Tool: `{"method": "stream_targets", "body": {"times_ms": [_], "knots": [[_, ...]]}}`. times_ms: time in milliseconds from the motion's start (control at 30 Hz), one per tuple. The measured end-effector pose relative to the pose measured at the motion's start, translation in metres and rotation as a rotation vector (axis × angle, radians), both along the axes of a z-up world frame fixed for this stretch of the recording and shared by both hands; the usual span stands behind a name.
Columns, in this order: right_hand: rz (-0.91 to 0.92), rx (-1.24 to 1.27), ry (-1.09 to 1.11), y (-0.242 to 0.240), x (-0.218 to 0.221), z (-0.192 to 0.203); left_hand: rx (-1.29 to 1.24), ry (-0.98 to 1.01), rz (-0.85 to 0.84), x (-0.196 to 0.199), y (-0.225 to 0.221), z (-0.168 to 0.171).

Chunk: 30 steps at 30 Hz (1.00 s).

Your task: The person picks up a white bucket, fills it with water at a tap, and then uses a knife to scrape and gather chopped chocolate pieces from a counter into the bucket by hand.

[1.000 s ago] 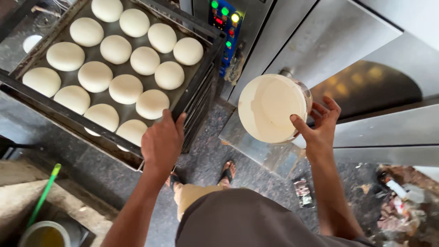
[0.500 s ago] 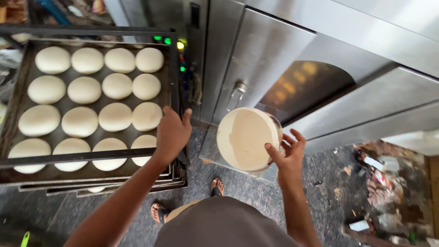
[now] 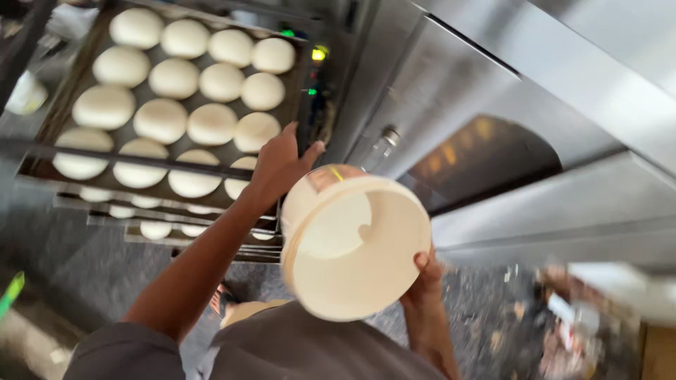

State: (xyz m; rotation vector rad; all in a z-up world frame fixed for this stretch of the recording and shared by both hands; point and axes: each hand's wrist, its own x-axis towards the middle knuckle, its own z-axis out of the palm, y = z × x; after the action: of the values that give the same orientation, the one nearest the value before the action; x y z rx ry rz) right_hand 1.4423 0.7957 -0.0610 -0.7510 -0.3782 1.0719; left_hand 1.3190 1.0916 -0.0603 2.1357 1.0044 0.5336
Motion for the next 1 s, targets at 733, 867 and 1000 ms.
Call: {"method": "stream_targets", "body": {"times_ms": [733,867,1000], "knots": [[0.718,-0.058,-0.265,0.064,-0.279,0.061,0.144,-0.326,1.139,-0.454,-0.289,-0.030],[0.848,-0.170,-0.327,0.039,-0.387,0.045,-0.024,-0.369,1.321,-0.554,-0.349,-0.043],[1.016,-0.360,-0.246,0.029,-0.490,0.015,-0.088,-0.440,1.451,-0.641,-0.413,-0.058]]}}
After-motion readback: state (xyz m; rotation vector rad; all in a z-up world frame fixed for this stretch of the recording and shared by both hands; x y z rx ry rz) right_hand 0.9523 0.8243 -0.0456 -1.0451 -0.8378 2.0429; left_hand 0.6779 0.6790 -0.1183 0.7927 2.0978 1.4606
